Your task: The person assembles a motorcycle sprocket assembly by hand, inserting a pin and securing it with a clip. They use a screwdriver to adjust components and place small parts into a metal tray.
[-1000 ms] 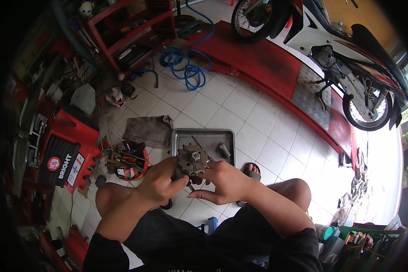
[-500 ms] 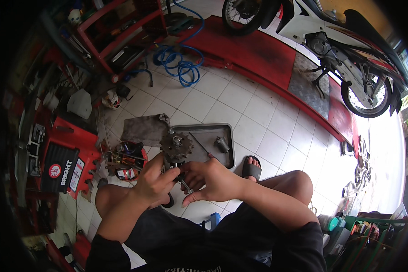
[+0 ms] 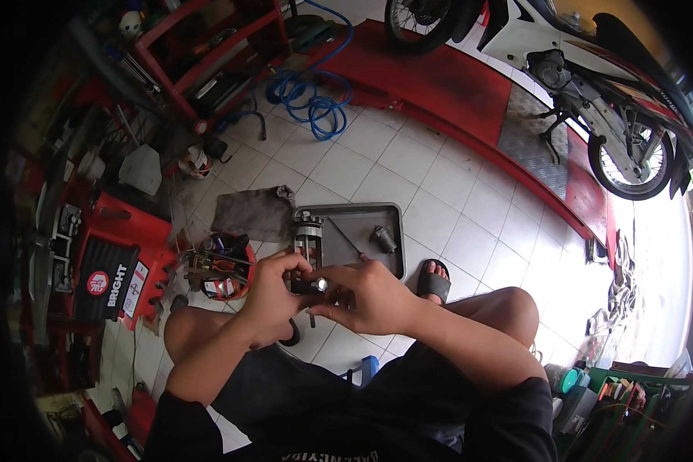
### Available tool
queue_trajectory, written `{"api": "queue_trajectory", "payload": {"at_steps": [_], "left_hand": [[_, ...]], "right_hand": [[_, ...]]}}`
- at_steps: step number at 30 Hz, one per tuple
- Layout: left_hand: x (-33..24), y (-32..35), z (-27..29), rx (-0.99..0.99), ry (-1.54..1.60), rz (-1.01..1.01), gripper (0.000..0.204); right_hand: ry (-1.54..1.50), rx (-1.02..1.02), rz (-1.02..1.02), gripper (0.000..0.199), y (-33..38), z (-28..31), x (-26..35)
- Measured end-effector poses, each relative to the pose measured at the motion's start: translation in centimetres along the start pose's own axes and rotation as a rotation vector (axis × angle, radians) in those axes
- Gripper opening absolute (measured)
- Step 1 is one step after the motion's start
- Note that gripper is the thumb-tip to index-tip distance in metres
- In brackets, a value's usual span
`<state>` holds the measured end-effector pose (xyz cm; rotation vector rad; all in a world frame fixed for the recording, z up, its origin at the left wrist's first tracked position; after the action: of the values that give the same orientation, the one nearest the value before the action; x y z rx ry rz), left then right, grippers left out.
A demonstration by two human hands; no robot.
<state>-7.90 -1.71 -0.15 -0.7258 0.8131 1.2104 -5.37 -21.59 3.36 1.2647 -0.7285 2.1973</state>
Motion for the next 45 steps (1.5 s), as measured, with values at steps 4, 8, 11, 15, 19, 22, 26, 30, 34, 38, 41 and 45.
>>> {"api": "queue_trajectory", "payload": {"at_steps": [4,8,11,15,19,22,26,30,34,38,41,45], "left_hand": [[1.8,-0.3,-0.8,0.241,0.416,0.364,0.036],[1.1,-0.4,-0.9,0.417,0.405,0.389,0.036],[1.6,-0.5,-1.2,0.496,0.292,0.429,0.036],[3.4,-0.3,-2.3,0.583,0.414,0.494,0.034],[4.4,-0.2,-3.8,0.544,0.569,0.576,0.032],[4.7,-0.5,-4.0,0.466,0.767,0.642,0.04],[4.9,-1.4,-3.2,0.411,1.035,0.725,0.05],[4.9,-1.7,-2.4,0.356,1.276,0.772,0.048],[4.3,-2.0,-2.4,0.252,1.403,0.807,0.055],[5.2,-1.8,-2.0,0.298,1.415,0.76,0.063],[4.7,-2.0,-1.9,0.405,1.499,0.692,0.062],[4.3,-1.9,-1.4,0.547,1.616,0.59,0.065]], "right_hand": [[-0.049,0.044,-0.153,0.036,-0.6,1.3,-0.4],[-0.329,-0.039,-0.327,0.032,0.3,-0.2,-3.6],[-0.644,0.001,-0.6,0.034,1.0,-1.4,-4.4],[-0.887,-0.037,-0.766,0.036,1.9,-4.0,-7.2],[-0.968,-0.08,-0.824,0.035,2.2,-5.1,-9.2],[-0.866,-0.106,-0.723,0.033,1.7,-4.4,-8.6],[-0.504,-0.116,-0.48,0.036,0.8,-2.3,-5.9],[-0.139,-0.149,-0.192,0.036,0.4,-0.8,-3.0],[-0.019,-0.224,0.024,0.033,0.3,-0.5,-3.2],[0.01,-0.26,0.03,0.031,0.6,-0.1,-3.0],[0.016,-0.367,0.041,0.027,1.0,0.8,-3.7],[-0.159,-0.569,-0.137,0.027,1.2,2.0,-5.7]]}}
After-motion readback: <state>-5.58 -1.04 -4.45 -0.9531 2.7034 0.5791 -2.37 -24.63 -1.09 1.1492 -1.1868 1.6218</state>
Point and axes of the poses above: each hand's wrist, its own y-axis away from the middle knuckle, its own z-axis out of the back of the hand, x = y × z, the point moved 2 cm from there along -y, towards the middle knuckle, and after that the axes turned 4 degrees about -y, right-handed, at the moved point
